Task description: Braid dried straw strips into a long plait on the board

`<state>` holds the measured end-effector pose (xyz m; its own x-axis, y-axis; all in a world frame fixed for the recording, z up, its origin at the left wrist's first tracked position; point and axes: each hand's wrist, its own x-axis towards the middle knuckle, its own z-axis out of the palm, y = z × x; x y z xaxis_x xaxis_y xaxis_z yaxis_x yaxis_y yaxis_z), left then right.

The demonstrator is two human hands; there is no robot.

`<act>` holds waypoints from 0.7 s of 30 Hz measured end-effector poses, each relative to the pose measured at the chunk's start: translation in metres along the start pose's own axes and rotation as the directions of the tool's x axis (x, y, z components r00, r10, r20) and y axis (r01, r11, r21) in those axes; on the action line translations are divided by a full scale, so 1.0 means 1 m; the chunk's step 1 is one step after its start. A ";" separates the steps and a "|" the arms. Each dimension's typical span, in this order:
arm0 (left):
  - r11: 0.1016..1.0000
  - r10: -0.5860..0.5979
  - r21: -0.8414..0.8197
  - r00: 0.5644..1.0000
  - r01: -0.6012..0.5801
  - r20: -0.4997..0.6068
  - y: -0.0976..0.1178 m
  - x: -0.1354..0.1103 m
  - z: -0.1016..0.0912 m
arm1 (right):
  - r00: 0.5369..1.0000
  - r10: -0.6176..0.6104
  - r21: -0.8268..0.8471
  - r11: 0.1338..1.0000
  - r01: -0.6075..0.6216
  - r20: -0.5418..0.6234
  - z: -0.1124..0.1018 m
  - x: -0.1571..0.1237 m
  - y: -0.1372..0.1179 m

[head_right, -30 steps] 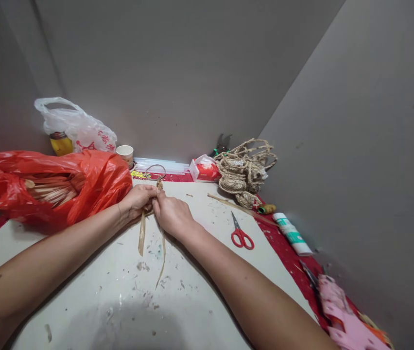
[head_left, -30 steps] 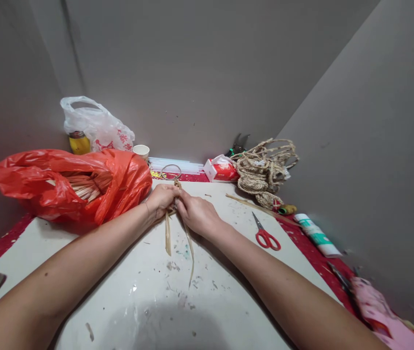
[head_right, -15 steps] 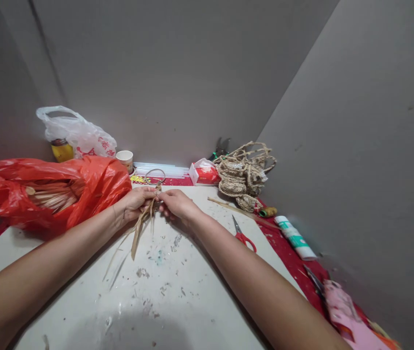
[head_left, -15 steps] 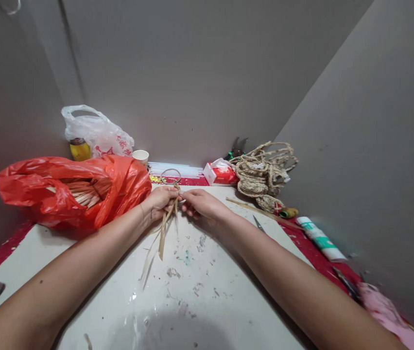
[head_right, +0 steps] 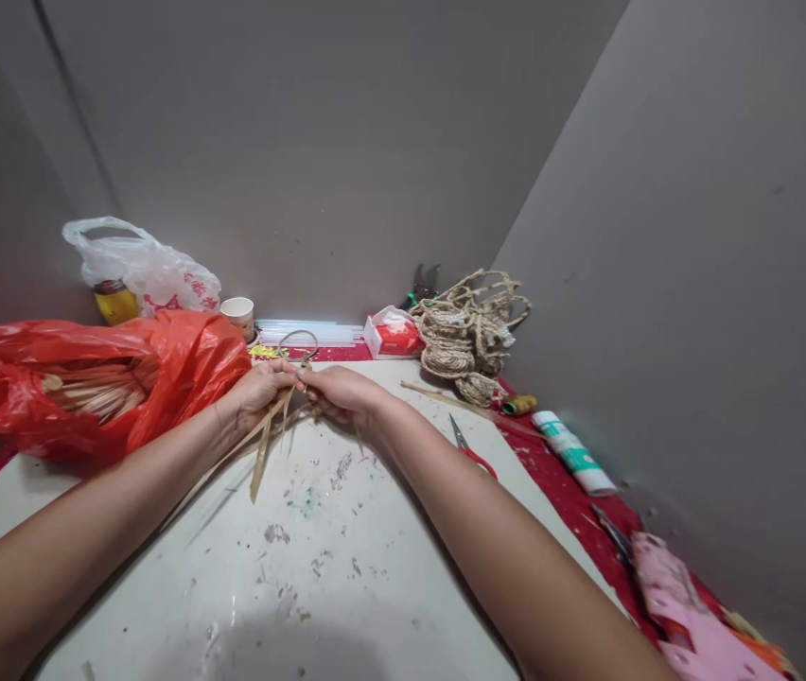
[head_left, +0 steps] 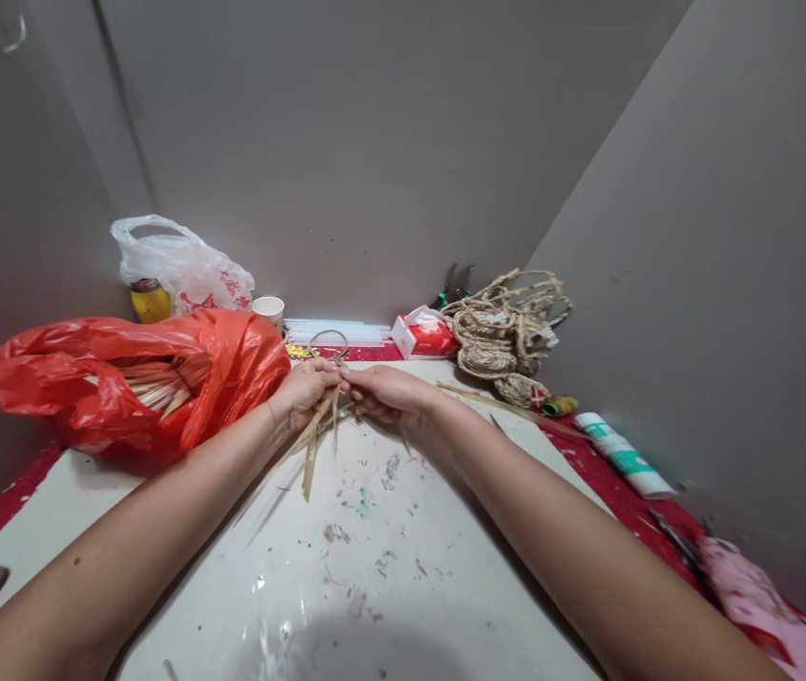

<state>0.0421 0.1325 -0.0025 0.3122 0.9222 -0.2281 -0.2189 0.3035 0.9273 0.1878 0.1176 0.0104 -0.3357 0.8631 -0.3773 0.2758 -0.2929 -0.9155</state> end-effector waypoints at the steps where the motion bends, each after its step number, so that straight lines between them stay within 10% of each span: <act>1: 1.000 0.003 0.006 1.000 -0.003 -0.001 0.000 0.000 0.000 | 0.996 0.034 0.100 0.994 -0.042 0.085 0.000 0.000 0.002; 8: 0.980 0.104 0.164 0.992 -0.114 0.066 0.004 -0.002 -0.004 | 0.956 -0.038 0.378 0.923 -0.078 0.289 -0.004 0.006 0.012; 21: 0.918 0.181 0.345 0.980 -0.197 0.077 0.003 0.005 -0.013 | 0.983 -0.008 0.391 0.918 -0.064 0.181 0.000 0.003 0.005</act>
<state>0.0309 0.1413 -0.0053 0.3378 0.9406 -0.0330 0.0569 0.0146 0.9983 0.1885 0.1185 0.0044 -0.4958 0.7766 -0.3887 -0.0774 -0.4853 -0.8709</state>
